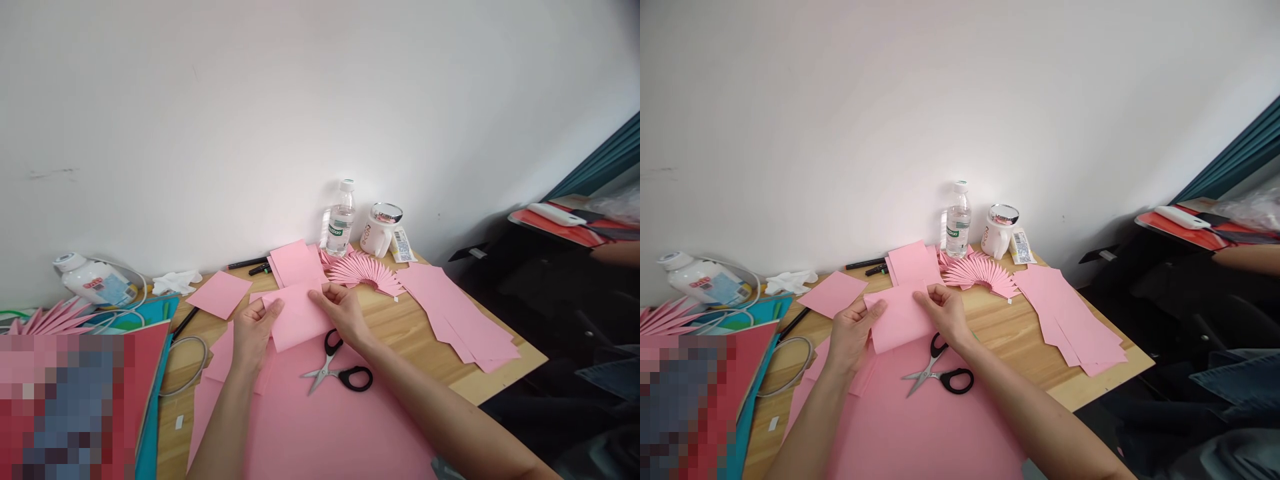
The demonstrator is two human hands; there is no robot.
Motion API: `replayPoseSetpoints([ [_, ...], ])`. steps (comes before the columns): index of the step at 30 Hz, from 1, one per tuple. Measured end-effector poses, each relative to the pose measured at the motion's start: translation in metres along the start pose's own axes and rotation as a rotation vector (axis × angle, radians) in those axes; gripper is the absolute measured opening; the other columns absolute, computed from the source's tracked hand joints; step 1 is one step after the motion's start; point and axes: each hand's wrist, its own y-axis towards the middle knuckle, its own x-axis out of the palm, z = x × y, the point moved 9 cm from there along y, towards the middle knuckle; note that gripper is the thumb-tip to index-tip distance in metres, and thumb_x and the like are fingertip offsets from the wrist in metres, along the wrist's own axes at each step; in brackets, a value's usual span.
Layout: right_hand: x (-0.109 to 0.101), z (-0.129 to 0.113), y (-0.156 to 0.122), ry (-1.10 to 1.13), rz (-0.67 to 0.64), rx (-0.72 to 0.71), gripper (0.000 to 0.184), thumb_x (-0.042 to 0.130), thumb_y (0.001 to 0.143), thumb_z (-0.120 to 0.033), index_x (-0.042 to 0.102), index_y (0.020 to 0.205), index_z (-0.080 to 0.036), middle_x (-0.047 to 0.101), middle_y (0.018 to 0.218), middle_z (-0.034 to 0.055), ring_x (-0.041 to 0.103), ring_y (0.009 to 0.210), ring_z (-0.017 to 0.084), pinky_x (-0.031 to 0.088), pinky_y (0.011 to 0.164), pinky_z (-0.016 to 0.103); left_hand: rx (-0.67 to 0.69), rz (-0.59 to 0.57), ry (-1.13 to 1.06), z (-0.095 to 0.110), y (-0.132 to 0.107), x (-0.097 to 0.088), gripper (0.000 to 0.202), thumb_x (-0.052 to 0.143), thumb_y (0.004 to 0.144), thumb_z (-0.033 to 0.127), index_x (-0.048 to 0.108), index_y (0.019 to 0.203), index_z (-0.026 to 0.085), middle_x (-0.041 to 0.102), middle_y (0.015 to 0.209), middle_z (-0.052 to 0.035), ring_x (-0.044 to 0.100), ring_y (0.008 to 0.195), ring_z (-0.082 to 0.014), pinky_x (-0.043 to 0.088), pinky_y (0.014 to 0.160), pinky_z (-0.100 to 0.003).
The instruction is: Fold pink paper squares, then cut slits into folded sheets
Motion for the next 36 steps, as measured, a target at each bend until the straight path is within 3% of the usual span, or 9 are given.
replayPoseSetpoints([
  [18,0.0002,-0.003,-0.0008,-0.019,0.0,-0.013,0.027,0.068,0.068,-0.043,0.06,0.068,-0.016,0.062,0.066,0.0009,0.056,0.058,0.013,0.042,0.052,0.023,-0.003,0.002,-0.006,0.0025,-0.0002,0.0006,0.039,0.077,0.055,0.036,0.071,0.085,0.012,0.069,0.067,-0.0045,0.059,0.058,-0.013,0.048,0.056,-0.024],
  [23,0.005,-0.0039,-0.0019,0.044,-0.055,-0.002,0.028,0.068,0.068,-0.041,0.062,0.081,-0.017,0.066,0.077,0.0025,0.06,0.067,0.016,0.046,0.058,0.025,-0.022,0.008,0.001,-0.0007,0.0004,-0.0008,0.037,0.078,0.055,0.034,0.071,0.083,0.012,0.068,0.065,-0.004,0.059,0.057,-0.0132,0.048,0.056,-0.024],
  [36,0.0008,-0.0036,-0.0026,-0.043,-0.004,0.03,0.033,0.066,0.067,-0.047,0.06,0.074,-0.015,0.063,0.065,0.0007,0.055,0.054,0.012,0.039,0.047,0.021,-0.002,-0.02,0.06,-0.0039,0.0021,-0.0018,0.034,0.075,0.06,0.033,0.071,0.085,0.012,0.067,0.064,-0.003,0.057,0.06,-0.0119,0.046,0.054,-0.021],
])
